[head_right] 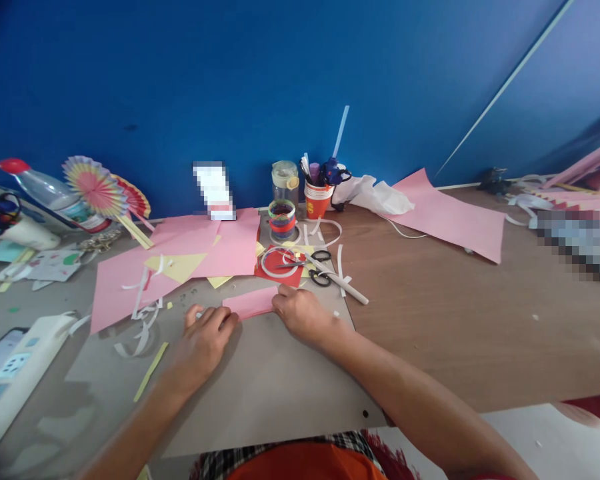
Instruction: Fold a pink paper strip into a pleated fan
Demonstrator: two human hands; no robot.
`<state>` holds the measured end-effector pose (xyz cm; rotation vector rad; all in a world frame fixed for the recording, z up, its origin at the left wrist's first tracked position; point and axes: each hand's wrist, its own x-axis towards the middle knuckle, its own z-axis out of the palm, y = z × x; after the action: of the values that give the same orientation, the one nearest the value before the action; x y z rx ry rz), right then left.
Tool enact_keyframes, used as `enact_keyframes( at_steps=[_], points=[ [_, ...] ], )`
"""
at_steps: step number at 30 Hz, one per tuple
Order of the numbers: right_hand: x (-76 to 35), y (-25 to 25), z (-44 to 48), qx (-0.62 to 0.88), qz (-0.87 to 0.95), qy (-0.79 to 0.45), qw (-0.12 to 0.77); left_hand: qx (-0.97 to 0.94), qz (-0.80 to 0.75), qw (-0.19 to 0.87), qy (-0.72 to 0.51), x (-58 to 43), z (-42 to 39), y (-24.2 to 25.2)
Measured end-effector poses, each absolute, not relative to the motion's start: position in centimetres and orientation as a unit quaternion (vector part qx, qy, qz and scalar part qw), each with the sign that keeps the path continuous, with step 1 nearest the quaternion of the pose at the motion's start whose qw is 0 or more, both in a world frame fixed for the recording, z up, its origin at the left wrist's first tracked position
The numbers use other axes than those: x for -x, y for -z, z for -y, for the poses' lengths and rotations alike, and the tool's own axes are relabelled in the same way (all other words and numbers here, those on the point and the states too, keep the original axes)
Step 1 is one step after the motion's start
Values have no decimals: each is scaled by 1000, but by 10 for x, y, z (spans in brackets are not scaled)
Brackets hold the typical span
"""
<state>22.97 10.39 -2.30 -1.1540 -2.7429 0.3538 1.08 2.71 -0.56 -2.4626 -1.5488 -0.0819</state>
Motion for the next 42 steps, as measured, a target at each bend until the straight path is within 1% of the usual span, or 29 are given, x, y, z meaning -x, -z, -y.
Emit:
enact_keyframes(
  at_steps=[3, 6, 10, 13, 15, 17, 19, 22, 24, 27, 31, 35, 36, 38, 40, 42],
  points=[
    [-232, 17, -102, 366, 927, -80, 39, 842, 526, 115, 17, -11, -29, 2],
    [-235, 10, -103, 364, 927, -94, 22, 853, 512, 101, -1, -11, -34, -4],
    [-237, 8, -109, 359, 926, -115, 19, 870, 482, 106, -20, -11, -41, -8],
    [-235, 12, -111, 340, 937, -75, 28, 871, 476, 119, -27, -10, -44, -5],
    [-234, 12, -110, 325, 944, -40, 37, 862, 496, 103, -21, -9, -45, -3],
    [-235, 9, -108, 314, 948, -29, 53, 849, 525, 52, -3, -8, -46, -4],
    [-238, 3, -105, 314, 944, -60, 79, 835, 549, -38, 16, -5, -46, -10],
    [-244, -7, -102, 304, 928, -186, 105, 800, 565, -202, 19, 0, -47, -25],
    [-247, -10, -102, 292, 915, -260, 101, 768, 579, -273, 4, 2, -49, -32],
    [-249, -11, -104, 307, 901, -295, 85, 736, 588, -337, -8, 5, -53, -35],
    [-253, -23, -104, 304, 895, -319, 78, 734, 563, -380, -9, 6, -54, -44],
    [-260, -41, -103, 279, 868, -405, 62, 742, 503, -443, -9, 9, -51, -65],
    [-261, -42, -103, 277, 866, -413, 56, 747, 494, -443, -13, 9, -51, -67],
    [-259, -36, -105, 279, 877, -388, 47, 757, 505, -414, -21, 9, -52, -63],
    [-255, -24, -107, 294, 901, -317, 44, 766, 536, -354, -20, 8, -54, -49],
    [-250, -10, -108, 313, 917, -245, 39, 789, 534, -302, -23, 5, -55, -32]
  ],
)
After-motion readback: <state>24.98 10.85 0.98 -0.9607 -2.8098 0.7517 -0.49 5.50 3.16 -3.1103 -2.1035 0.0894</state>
